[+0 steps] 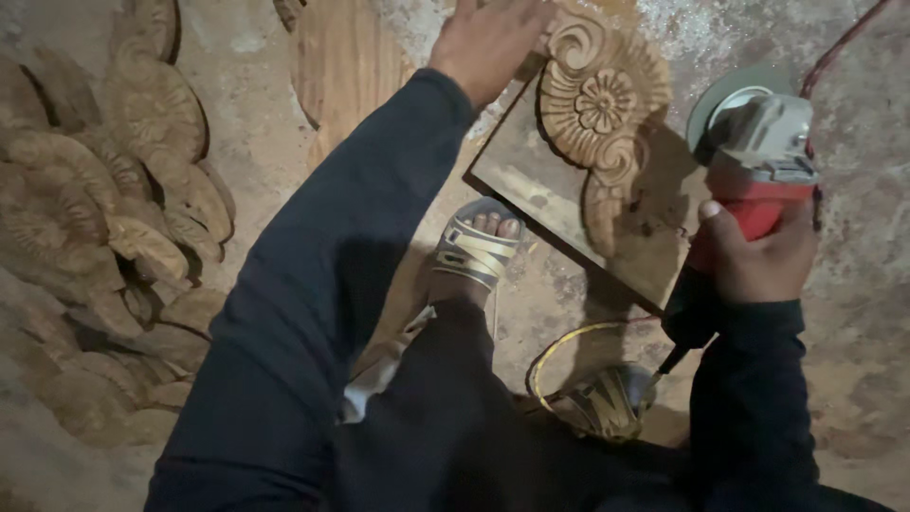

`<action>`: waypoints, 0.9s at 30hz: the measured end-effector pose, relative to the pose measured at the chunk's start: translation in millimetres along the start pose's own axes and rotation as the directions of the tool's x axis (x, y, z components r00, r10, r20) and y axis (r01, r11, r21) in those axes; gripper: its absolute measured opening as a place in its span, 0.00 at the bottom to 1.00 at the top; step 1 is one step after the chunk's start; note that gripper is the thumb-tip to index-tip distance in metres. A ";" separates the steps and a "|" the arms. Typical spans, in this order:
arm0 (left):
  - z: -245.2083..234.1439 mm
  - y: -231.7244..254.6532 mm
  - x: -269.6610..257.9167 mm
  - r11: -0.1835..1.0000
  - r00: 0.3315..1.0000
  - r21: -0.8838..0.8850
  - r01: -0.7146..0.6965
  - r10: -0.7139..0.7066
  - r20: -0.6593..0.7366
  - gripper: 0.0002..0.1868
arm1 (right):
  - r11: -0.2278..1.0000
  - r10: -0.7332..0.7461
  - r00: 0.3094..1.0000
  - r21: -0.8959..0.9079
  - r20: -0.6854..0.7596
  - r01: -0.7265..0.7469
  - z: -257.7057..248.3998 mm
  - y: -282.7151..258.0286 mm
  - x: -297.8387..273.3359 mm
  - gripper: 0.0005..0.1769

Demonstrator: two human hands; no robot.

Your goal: The person uses a handheld angle grinder to smooth and shape the edges of ornate wooden carvings. They hold each piece with one hand while operating the tool with the other, rotating the pieces to access different sides.

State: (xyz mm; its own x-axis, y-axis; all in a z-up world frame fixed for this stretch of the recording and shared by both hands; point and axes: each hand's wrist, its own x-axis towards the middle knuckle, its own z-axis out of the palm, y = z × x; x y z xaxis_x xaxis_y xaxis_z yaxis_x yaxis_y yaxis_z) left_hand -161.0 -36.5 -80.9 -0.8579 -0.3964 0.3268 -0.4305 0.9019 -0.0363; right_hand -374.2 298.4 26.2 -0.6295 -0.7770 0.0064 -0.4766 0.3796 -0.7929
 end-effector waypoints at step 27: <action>-64.9 57.6 -158.7 0.520 0.776 -0.587 0.621 -0.302 0.553 0.44 | 0.966 0.234 0.946 -0.164 0.224 -0.200 50.2 -10.7 -7.1 0.37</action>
State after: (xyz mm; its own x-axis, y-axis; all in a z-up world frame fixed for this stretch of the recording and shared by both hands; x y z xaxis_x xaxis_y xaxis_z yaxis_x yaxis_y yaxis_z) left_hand -31.4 89.5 -73.6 -0.6909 -0.6754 -0.2580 -0.5921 0.3237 0.7380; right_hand -333.9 274.6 4.1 -0.5694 -0.7589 -0.3160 -0.4350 0.6043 -0.6675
